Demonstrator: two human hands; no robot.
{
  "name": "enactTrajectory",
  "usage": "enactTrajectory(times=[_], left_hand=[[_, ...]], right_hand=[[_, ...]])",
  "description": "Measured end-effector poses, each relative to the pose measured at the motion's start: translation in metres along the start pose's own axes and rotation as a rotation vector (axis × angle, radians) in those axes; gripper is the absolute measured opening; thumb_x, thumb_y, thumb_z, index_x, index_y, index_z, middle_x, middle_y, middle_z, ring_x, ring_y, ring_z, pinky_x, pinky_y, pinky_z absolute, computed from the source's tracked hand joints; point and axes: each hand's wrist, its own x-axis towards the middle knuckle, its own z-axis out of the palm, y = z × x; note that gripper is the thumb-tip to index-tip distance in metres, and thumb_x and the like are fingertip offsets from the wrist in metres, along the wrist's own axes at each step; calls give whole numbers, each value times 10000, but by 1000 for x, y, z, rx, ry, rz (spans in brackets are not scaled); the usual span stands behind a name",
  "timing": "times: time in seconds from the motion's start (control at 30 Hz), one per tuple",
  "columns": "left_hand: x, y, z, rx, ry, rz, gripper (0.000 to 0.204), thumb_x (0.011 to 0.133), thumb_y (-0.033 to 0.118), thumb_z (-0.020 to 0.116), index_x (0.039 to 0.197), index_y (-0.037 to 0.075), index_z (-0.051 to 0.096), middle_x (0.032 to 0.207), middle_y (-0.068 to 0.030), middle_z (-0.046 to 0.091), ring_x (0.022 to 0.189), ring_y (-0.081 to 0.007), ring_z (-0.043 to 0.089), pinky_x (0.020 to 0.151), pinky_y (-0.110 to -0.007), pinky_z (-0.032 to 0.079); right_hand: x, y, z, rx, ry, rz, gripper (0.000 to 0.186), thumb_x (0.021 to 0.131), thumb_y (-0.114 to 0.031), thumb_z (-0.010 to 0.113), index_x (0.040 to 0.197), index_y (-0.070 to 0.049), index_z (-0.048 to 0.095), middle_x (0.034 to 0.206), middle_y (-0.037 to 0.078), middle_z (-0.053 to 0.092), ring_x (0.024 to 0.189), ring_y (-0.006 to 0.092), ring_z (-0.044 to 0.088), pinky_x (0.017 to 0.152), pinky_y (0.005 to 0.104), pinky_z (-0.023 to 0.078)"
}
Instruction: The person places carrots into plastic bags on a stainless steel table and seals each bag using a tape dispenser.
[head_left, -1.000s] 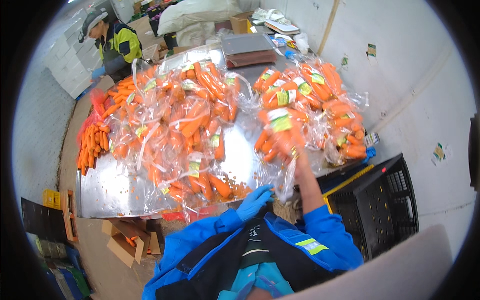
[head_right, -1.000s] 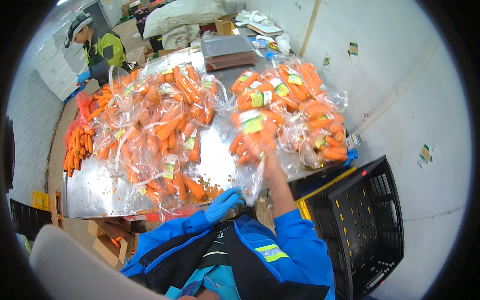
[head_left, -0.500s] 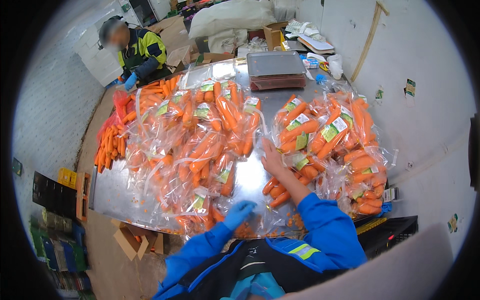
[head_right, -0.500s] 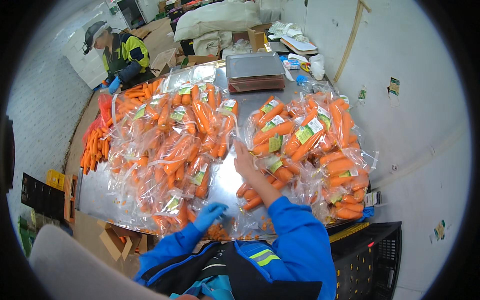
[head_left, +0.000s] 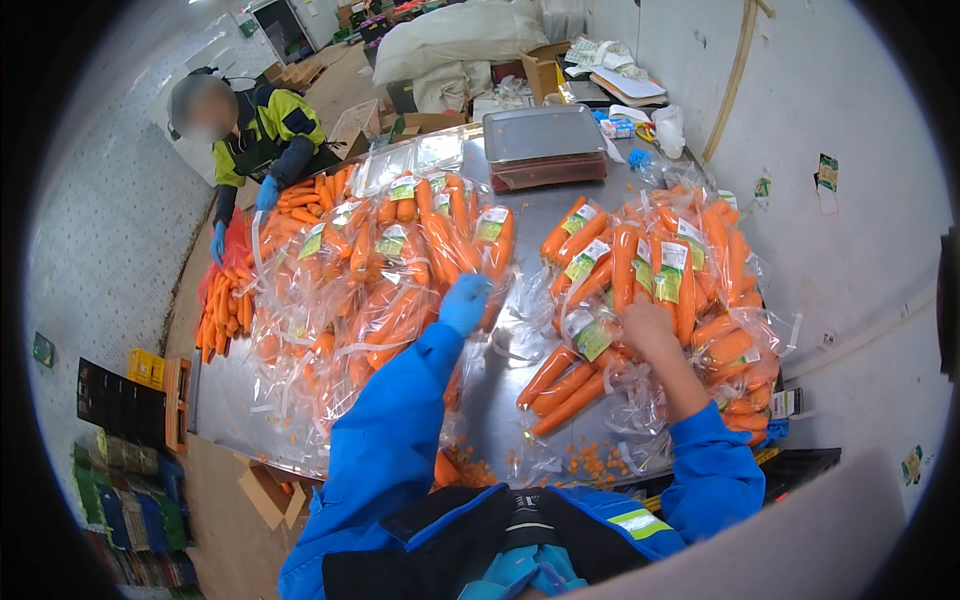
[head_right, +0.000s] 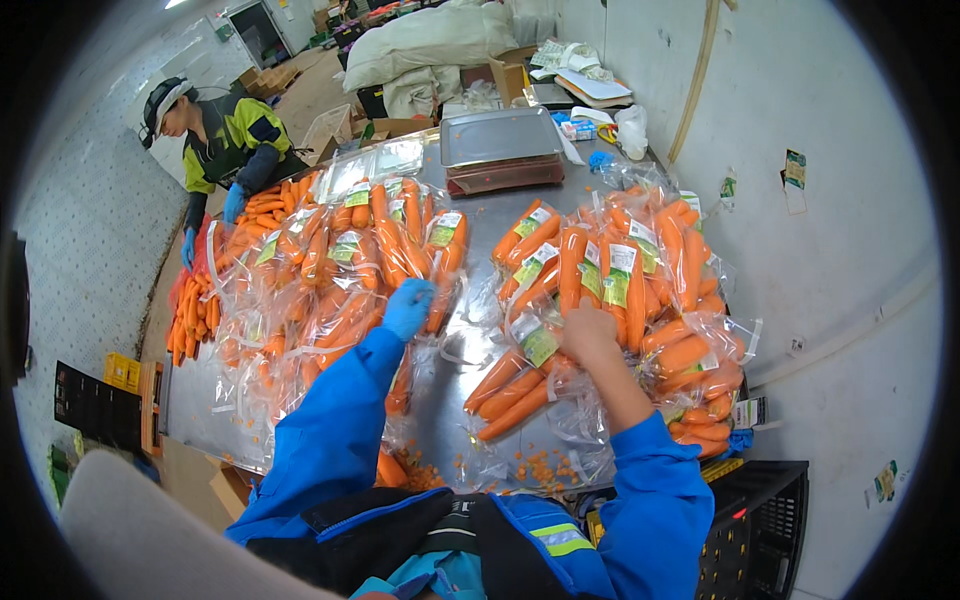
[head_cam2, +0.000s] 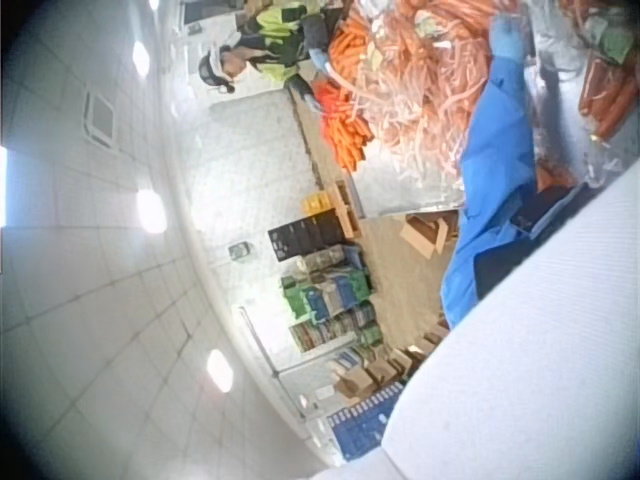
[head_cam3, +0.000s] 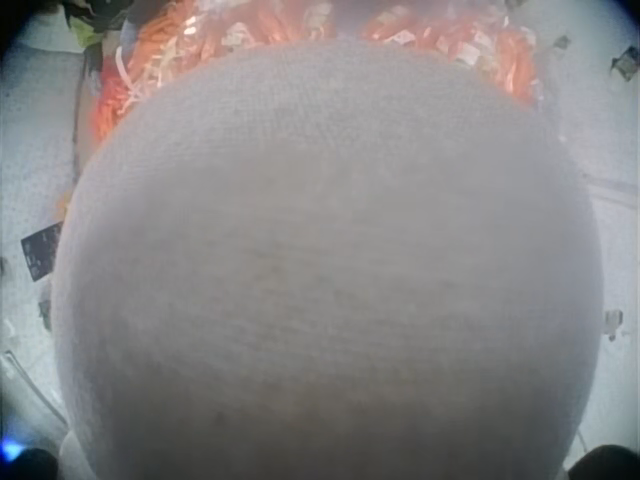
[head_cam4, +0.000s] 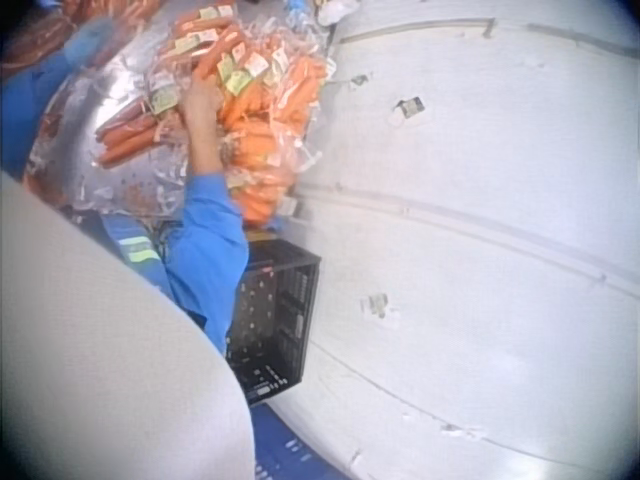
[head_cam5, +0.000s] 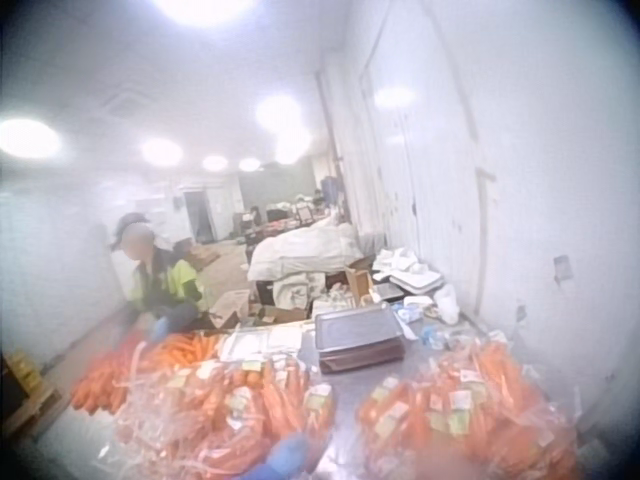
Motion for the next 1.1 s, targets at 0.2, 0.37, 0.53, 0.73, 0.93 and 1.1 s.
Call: enactTrajectory(times=[0.2,0.37,0.53,0.73,0.93,1.1], left_hand=[[-26,107,-77,-831,256,-225,142,894,143,501,989,81,587,931,-21,594,795,-99,532,683,-236,435],[-67,140,-92,-286,161,265,299,775,-52,480,1046,20,584,1104,-60,462,707,-90,526,663,-228,449],[-155,166,-144,-1010,15,-268,284,864,167,463,1095,29,558,876,-127,581,720,-150,587,625,-224,468],[-235,106,-89,-1941,-672,-939,942,745,764,299,1279,-10,366,1202,-225,475,1109,-329,491,910,-459,418],[-255,97,-56,-2672,-736,-1297,581,888,393,485,1200,-89,397,593,-6,483,523,-88,470,552,-211,410],[-269,130,-75,-2546,-792,-1161,428,910,305,447,1137,-58,444,485,39,344,404,-44,336,444,-200,292]], right_hand=[[-11,-75,36,554,390,-383,772,710,-303,655,1349,-115,266,1267,139,394,973,317,557,857,445,423],[-9,-178,55,959,502,-545,596,731,-299,654,1221,-36,441,1115,148,524,912,298,567,803,359,453],[-68,-203,17,1631,263,-461,296,833,-158,538,1090,-17,580,803,11,642,657,154,571,619,276,460],[-153,-231,34,1342,307,-660,310,818,-199,603,1103,-79,598,1003,82,631,886,183,605,761,298,467],[-249,-236,127,1215,40,-695,229,767,-186,596,963,-73,629,948,113,623,876,237,605,735,345,486],[-257,-213,207,2500,-592,25,353,862,-317,520,969,10,600,986,125,614,921,224,594,739,324,489]])
